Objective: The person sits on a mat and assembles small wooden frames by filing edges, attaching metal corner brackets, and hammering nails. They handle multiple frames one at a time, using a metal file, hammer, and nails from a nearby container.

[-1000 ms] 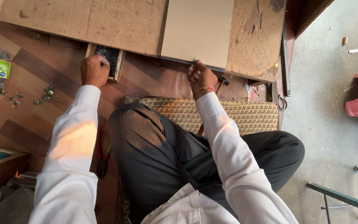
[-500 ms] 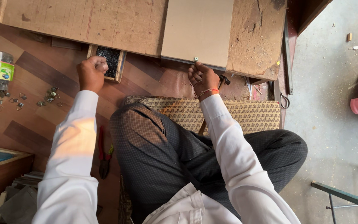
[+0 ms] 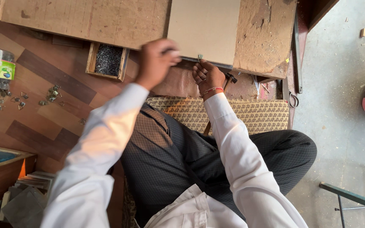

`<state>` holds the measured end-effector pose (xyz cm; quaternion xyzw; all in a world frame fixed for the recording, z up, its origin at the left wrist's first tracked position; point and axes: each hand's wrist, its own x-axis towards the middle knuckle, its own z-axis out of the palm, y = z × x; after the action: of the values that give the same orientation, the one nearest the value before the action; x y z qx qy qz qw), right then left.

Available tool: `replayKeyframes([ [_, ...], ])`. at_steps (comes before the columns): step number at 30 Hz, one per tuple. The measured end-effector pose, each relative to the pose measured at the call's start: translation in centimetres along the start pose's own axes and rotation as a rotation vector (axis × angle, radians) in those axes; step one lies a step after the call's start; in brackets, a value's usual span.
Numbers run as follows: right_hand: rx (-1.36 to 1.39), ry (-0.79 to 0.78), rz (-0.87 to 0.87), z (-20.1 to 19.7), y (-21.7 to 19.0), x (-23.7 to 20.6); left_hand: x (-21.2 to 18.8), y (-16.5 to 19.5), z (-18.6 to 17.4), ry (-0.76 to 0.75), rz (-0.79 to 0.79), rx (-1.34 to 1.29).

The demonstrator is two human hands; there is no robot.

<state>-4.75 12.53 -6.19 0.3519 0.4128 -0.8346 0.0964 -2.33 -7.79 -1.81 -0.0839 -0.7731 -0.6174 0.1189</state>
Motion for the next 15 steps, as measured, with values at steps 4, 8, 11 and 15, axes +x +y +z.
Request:
replayKeyframes([
  [4,0.011,-0.021,0.011,0.2,0.0,-0.1,2.9,0.4,5.8,-0.073,0.046,0.204],
  [8,0.024,-0.013,-0.011,0.2,-0.1,-0.3,3.7,-1.7,7.5,-0.044,0.108,0.242],
  [11,0.025,-0.017,0.006,0.3,0.0,-0.4,3.7,-3.0,8.1,-0.021,0.137,0.3],
  [15,0.027,0.0,-0.012,0.3,0.0,-0.5,3.4,-3.3,8.4,-0.007,0.137,0.302],
])
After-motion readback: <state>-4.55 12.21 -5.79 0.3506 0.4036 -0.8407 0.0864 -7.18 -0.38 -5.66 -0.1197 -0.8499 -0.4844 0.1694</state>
